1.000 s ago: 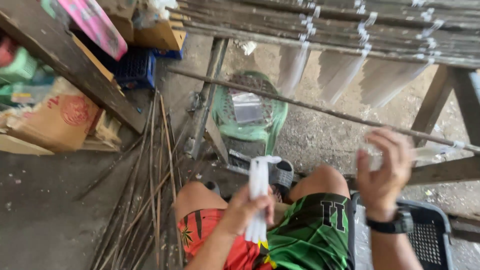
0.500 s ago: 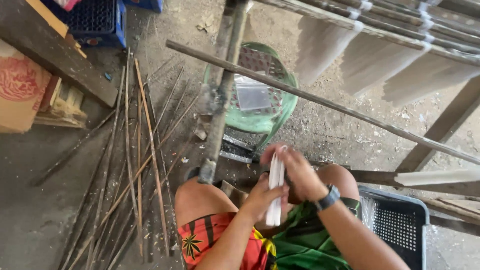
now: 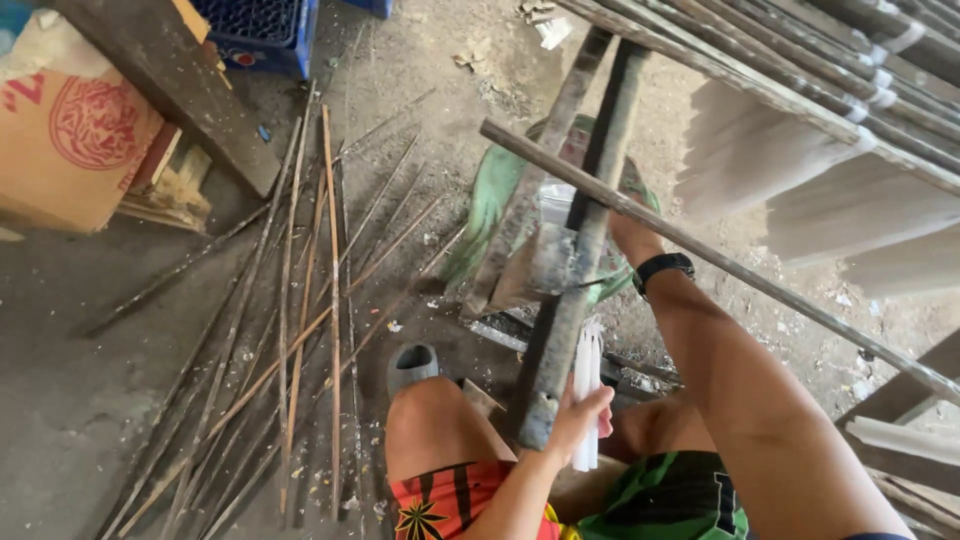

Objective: The person is removing bundles of candles from a drying rack, inserting them into plastic bags, and placing the finished packages into a crate.

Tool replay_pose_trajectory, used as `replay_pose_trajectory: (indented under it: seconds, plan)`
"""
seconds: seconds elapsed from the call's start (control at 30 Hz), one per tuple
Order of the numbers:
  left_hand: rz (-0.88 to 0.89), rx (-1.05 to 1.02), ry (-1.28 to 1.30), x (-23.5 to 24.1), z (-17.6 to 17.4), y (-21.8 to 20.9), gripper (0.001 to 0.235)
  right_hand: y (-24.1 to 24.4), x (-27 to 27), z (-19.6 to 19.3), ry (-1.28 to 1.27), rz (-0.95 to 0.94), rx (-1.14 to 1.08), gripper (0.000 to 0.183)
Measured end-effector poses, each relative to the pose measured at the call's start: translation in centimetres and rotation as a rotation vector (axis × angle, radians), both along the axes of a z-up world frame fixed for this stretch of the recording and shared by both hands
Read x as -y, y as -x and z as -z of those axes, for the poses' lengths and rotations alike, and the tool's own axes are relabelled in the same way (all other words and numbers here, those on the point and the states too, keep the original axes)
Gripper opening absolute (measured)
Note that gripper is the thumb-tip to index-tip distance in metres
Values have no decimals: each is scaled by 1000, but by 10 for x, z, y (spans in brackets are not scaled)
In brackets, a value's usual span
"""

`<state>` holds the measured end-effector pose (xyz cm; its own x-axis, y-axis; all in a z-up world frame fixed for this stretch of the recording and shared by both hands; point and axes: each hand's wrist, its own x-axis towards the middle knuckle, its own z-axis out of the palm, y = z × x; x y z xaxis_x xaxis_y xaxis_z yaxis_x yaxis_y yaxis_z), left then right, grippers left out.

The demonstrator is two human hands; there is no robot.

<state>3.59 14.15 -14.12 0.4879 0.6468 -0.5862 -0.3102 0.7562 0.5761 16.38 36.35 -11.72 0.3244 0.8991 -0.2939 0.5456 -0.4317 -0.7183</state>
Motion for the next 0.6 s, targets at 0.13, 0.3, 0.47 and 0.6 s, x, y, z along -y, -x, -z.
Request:
replay_pose_trajectory:
  seconds: [0.13,0.3,0.47,0.6]
  plan:
    - [23,12,-152,3,6,-1,31,-9,-3,14,82,-3,140,21]
    - [14,79,-72,4,9,-5,29,-27,-1,21,148,7,296,27]
    - [-7,18,-84,-2,-8,2,25,-33,10,15,47,-52,404,39]
    - [-7,-11,18,-6,-33,11,38,-28,18,-1,-53,-52,376,27]
